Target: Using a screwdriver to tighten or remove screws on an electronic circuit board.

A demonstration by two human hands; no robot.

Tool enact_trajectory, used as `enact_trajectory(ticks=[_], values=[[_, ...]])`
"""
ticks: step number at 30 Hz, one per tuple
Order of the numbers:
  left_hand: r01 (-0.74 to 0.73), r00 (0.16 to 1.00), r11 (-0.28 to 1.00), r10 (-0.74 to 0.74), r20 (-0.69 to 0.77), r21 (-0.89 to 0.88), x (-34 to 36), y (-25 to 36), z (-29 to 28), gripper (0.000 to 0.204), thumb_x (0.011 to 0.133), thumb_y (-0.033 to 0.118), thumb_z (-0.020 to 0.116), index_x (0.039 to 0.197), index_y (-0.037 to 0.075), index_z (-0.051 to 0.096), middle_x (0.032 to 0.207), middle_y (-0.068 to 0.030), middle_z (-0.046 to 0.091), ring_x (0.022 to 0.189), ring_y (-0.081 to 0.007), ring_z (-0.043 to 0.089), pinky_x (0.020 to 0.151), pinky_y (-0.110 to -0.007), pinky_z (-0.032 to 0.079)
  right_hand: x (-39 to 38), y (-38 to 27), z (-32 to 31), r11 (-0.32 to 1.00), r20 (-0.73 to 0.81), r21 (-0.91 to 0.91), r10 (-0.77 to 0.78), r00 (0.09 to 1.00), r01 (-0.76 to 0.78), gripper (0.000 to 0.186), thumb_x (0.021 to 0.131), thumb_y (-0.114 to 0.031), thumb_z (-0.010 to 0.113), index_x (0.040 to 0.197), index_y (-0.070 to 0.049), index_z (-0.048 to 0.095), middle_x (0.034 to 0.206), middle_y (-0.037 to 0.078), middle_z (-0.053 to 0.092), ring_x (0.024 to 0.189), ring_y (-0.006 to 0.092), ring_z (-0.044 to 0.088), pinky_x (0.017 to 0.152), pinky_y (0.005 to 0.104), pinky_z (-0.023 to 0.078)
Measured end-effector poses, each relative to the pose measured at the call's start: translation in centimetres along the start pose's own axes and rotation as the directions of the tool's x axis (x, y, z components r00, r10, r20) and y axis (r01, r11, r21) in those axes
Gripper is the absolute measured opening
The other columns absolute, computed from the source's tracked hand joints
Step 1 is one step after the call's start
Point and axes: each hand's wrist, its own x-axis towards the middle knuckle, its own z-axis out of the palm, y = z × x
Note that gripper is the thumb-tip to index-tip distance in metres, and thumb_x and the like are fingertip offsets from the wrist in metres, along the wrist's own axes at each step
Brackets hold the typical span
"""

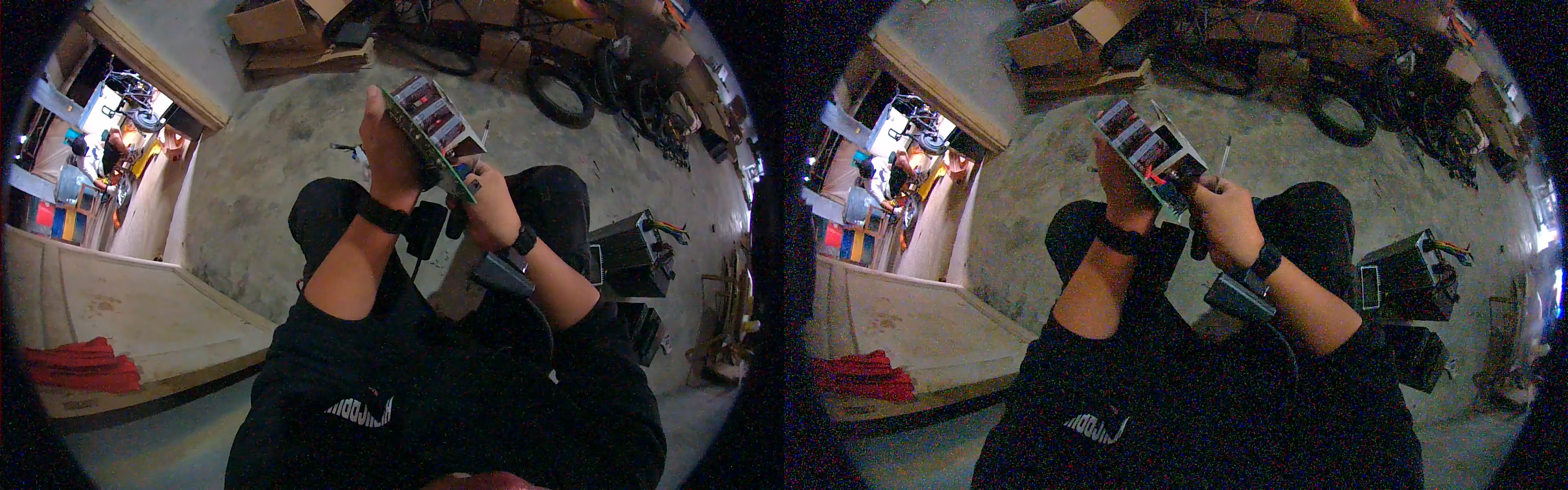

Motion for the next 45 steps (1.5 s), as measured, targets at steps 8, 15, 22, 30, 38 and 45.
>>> enact_trajectory(ticks=[8,15,22,30,38,45], values=[[-0.255,0.967,0.895,0.237,0.094,0.367,-0.2,-0.1,-0.1,0.064,0.098,0.051,0.021,0.104,-0.001,0.058,0.085,-0.0133,0.066,0.072,-0.0228,0.067,0.068,-0.035,0.058,0.2,0.2,-0.3,0.996,0.057,0.089,0.028,0.998,-0.033,0.011,0.088,-0.008,0.051,0.096,-0.003,0.056,0.072,0.003,0.055,0.057,0.0134,0.052,0.052,0.0262,0.042],[0.029,0.998,0.999,-0.03,-0.059,-0.019,-0.2,0.2,0.6,0.067,0.096,0.057,0.025,0.101,0.0,0.059,0.084,-0.0128,0.065,0.068,-0.0247,0.065,0.066,-0.037,0.057,-0.5,-0.9,-0.1,0.993,-0.007,-0.111,0.041,0.999,-0.041,0.017,0.083,-0.001,0.049,0.099,-0.002,0.056,0.071,0.004,0.055,0.058,0.0134,0.054,0.05,0.027,0.042],[0.053,0.998,0.993,-0.05,0.035,-0.105,0.3,-0.4,0.0,0.066,0.096,0.057,0.027,0.098,0.0,0.06,0.082,-0.0118,0.065,0.068,-0.0239,0.065,0.064,-0.036,0.057,-0.1,-0.1,-0.4,0.997,0.004,-0.073,0.008,1.0,-0.008,0.018,0.083,0.0,0.051,0.1,-0.001,0.054,0.076,0.005,0.056,0.06,0.013,0.055,0.053,0.0263,0.043],[-0.064,0.998,0.998,0.064,0.012,0.027,0.0,-0.6,0.1,0.066,0.096,0.055,0.025,0.1,0.0,0.06,0.083,-0.0118,0.065,0.07,-0.0235,0.066,0.064,-0.036,0.058,0.8,1.3,-0.8,0.983,0.099,0.182,-0.037,0.994,0.018,0.012,0.089,-0.01,0.054,0.099,-0.003,0.054,0.079,0.004,0.056,0.064,0.0119,0.052,0.057,0.0256,0.043],[-0.049,0.999,0.996,0.047,0.027,0.079,-0.1,-0.2,0.4,0.067,0.098,0.053,0.019,0.1,0.0,0.06,0.082,-0.0127,0.066,0.069,-0.0229,0.067,0.061,-0.036,0.058,0.2,-0.4,-0.5,0.997,0.013,-0.077,0.032,0.999,-0.031,0.013,0.087,-0.006,0.051,0.099,-0.002,0.055,0.074,0.004,0.056,0.058,0.013,0.053,0.052,0.0257,0.043],[0.088,0.996,0.989,-0.084,0.033,-0.121,0.5,-0.8,0.1,0.066,0.099,0.051,0.017,0.099,0.0,0.059,0.082,-0.0128,0.066,0.068,-0.023,0.067,0.062,-0.034,0.058,0.8,0.6,-1.2,0.996,0.035,0.07,0.051,0.998,-0.054,0.021,0.082,0.0,0.051,0.102,-0.002,0.054,0.077,0.005,0.056,0.057,0.014,0.054,0.05,0.0255,0.043]])
